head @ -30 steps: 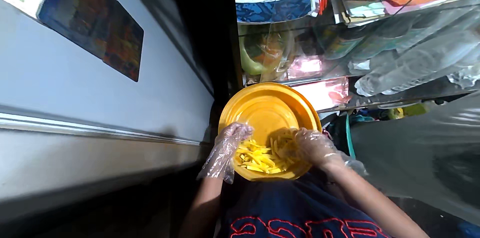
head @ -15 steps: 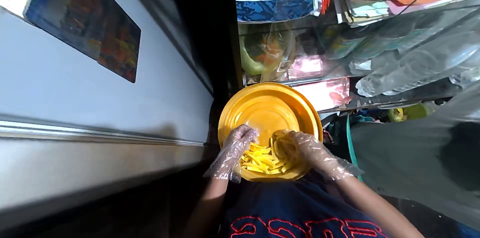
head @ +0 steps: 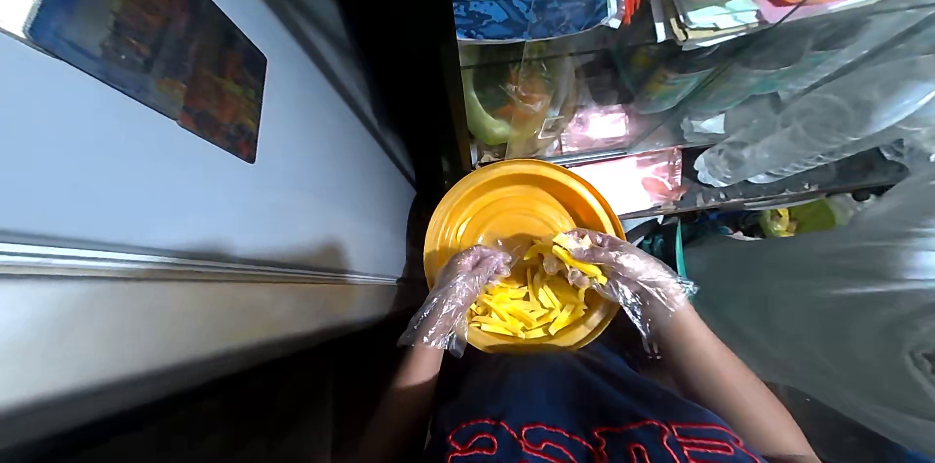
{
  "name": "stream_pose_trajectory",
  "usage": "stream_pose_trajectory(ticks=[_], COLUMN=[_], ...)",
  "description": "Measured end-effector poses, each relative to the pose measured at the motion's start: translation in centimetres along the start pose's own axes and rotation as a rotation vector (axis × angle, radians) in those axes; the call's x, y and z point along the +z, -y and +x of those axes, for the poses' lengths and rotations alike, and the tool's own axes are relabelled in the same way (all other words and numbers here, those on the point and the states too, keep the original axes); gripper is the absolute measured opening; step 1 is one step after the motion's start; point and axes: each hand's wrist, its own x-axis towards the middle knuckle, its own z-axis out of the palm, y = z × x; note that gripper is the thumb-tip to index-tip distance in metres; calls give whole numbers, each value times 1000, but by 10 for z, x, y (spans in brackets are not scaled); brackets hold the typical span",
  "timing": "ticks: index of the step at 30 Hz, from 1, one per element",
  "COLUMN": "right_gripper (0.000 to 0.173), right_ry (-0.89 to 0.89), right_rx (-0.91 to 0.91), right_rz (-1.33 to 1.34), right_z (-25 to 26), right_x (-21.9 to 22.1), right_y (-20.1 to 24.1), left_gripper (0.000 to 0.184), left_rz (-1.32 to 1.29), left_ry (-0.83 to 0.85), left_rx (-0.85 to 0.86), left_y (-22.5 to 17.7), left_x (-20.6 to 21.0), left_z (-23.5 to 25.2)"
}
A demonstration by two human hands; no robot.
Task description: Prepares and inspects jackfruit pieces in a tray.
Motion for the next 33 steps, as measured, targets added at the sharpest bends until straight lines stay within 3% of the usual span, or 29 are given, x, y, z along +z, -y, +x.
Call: stream_pose_trajectory(ticks=[11,19,23,27,33], right_gripper=[25,23,22,21,17], right_ry=[70,214,344,270,216], right_rx=[-38,-67,0,76,39], right_rz=[5,-28,-85,-255,-877], right_z=[-15,-27,-16,-9,-11], right_x=[4,23,29,31,47], right_y=[24,53,56,59,80], left_gripper=[22,21,19,15,27], left_rz=[-42,-112,-9,-4,-142], left_ry=[133,245,239,197,484], left_rx=[112,201,87,34,228], left_y=[8,6,-27,-42,-4], left_x=[-9,-9,-4,2,-9], left_z=[4,14,-2,-13,11])
